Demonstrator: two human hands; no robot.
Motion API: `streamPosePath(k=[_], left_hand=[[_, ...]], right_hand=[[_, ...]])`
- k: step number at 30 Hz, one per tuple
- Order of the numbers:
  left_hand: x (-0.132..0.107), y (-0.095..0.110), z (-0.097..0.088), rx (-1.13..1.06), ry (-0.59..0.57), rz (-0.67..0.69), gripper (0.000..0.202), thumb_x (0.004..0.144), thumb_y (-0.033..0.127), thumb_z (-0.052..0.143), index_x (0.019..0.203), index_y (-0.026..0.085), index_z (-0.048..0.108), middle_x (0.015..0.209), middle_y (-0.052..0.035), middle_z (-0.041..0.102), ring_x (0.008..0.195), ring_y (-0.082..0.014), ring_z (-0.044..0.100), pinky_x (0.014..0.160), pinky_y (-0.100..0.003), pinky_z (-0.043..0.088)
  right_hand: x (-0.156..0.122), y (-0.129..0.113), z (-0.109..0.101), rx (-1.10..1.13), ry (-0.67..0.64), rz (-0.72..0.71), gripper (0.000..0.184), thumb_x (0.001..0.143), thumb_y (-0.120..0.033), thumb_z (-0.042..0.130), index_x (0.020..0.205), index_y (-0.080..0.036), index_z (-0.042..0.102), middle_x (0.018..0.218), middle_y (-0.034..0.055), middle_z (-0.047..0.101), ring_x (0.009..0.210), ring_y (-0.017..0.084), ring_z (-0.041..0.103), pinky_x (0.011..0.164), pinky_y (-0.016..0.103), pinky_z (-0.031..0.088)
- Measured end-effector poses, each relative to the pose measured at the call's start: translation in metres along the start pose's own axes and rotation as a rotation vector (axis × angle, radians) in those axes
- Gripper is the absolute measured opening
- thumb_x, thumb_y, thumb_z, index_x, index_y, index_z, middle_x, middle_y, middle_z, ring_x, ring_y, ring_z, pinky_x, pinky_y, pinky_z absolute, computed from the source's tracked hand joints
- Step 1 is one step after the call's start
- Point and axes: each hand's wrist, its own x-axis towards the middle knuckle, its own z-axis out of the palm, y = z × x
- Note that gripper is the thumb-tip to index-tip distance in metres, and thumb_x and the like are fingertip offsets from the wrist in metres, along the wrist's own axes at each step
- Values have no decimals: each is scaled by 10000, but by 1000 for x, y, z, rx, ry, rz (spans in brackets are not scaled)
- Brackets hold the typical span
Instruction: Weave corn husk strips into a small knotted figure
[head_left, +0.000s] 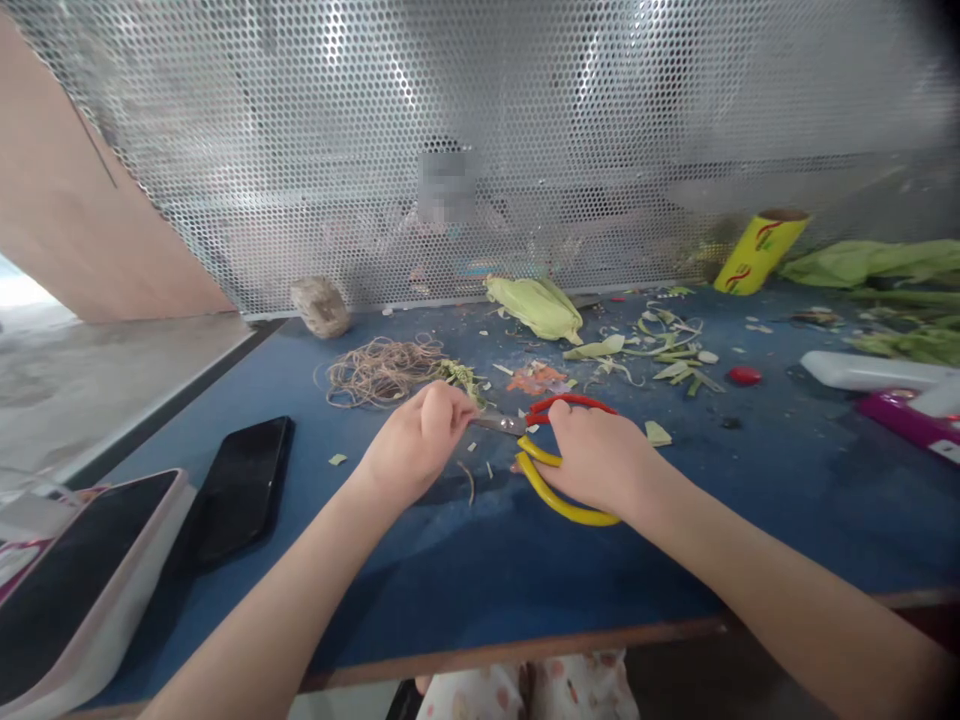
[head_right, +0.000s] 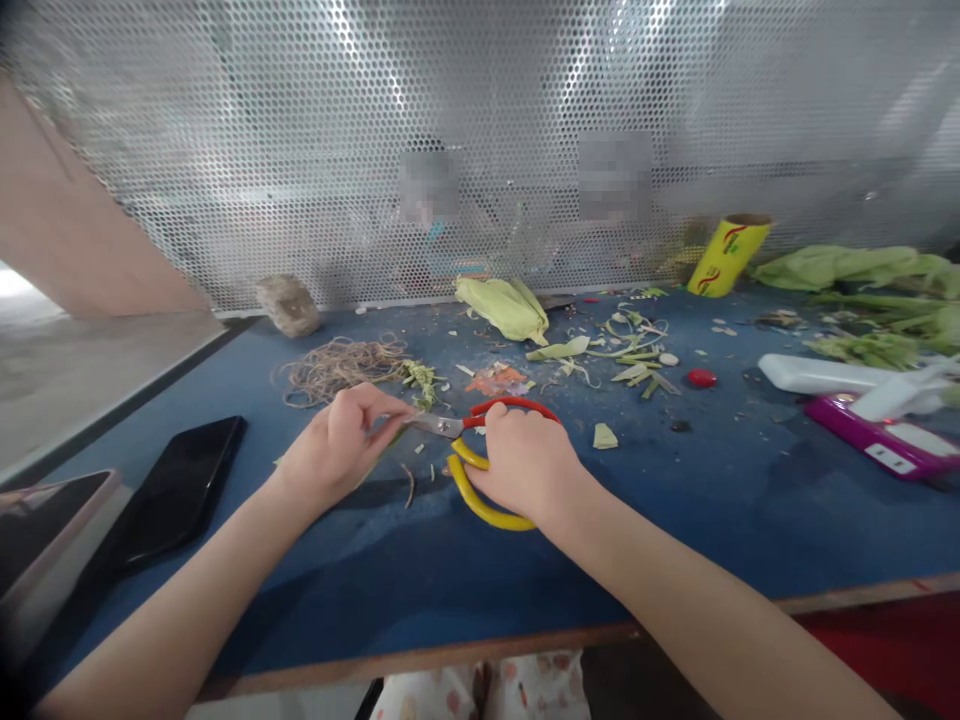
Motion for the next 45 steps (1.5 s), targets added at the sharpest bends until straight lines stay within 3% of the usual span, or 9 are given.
streamPosePath(k=[6,9,13,15,26,35,40,42,45], left_hand=[[-1,-5,-8,-59,67,-219,240,786,140,511,754,225,289,759,-6,638,734,-137,619,604,-233,447],[0,-5,-16,-136,-47,-347,272,770,160,530,752,233,269,762,14,657,718,-137,616,611,-237,446],[0,-4,-20,-235,-504,-243,185,773,173,503,794,228,328,753,22,664,686,-147,612,616,-238,429],[-1,-4,-17,-209,-621,-162,154,777,159,482,803,221,343,755,1,661,701,-167,612,621,-245,420],[-2,-7,-12,-170,-772,-94,131,819,154,419,930,209,378,802,-22,668,823,-202,606,705,-275,414],[1,0,-7,-170,-812,-200,111,759,104,407,823,195,408,880,-62,608,791,-184,596,683,-279,424],[-1,-2,-7,-225,-784,-216,151,754,111,429,878,192,399,821,-40,611,794,-178,584,697,-284,424],[1,-1,-10,-354,-716,-287,179,742,127,479,879,199,388,792,-15,612,757,-159,576,693,-277,416],[6,2,-15,-804,-484,-532,279,702,168,586,866,212,365,716,22,605,653,-126,548,635,-259,402]], right_hand=[[4,4,2,7,4,12,533,715,-632,449,872,-126,499,774,125,632,742,282,627,562,321,459],[11,15,3,21,59,92,565,723,-647,417,891,-113,495,801,142,627,769,287,620,579,329,462],[23,35,2,34,63,234,521,743,-602,435,908,-110,494,762,136,631,730,265,628,569,316,451],[27,42,2,47,37,277,548,733,-619,439,916,-105,498,745,140,631,717,264,630,570,316,447],[31,52,-1,107,0,297,620,718,-678,398,941,-108,503,776,148,632,759,276,630,597,326,442],[30,54,-3,119,14,314,528,733,-586,444,945,-106,511,806,149,647,796,294,635,623,341,452],[29,57,-4,137,43,325,548,715,-615,456,922,-111,521,839,158,650,811,274,635,642,319,448],[30,60,-5,144,52,336,539,719,-605,456,923,-110,523,854,162,650,810,271,636,641,316,445],[32,66,-7,162,68,349,519,745,-578,431,939,-106,527,906,179,644,814,271,635,650,325,443]])
